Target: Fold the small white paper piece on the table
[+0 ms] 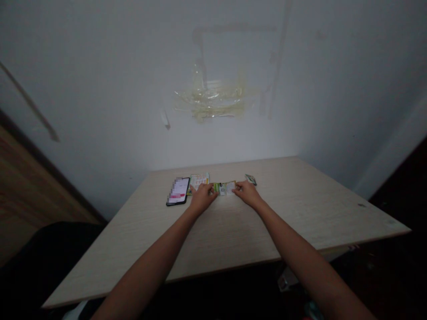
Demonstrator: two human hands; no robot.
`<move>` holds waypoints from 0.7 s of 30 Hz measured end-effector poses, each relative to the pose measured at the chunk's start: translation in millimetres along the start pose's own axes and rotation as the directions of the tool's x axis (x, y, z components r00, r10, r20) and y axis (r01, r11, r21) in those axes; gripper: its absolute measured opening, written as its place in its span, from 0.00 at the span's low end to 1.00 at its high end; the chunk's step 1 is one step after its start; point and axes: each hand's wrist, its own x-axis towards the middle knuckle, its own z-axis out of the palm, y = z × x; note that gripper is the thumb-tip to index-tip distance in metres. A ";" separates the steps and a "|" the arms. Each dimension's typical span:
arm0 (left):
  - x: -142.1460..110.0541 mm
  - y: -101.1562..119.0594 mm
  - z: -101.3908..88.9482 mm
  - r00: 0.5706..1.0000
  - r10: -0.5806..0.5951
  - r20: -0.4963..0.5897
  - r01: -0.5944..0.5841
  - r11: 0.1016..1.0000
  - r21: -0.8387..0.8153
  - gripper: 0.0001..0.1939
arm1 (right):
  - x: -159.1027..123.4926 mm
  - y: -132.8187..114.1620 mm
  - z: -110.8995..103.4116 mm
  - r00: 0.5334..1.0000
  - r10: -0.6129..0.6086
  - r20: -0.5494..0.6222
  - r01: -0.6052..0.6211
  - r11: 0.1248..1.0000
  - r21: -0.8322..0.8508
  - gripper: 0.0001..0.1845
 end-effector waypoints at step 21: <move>1.7 5.1 7.8 0.997 0.009 -0.078 -0.004 0.998 0.065 0.15 | -1.2 -8.3 15.1 0.995 0.015 -0.094 -0.043 0.954 -0.297 0.29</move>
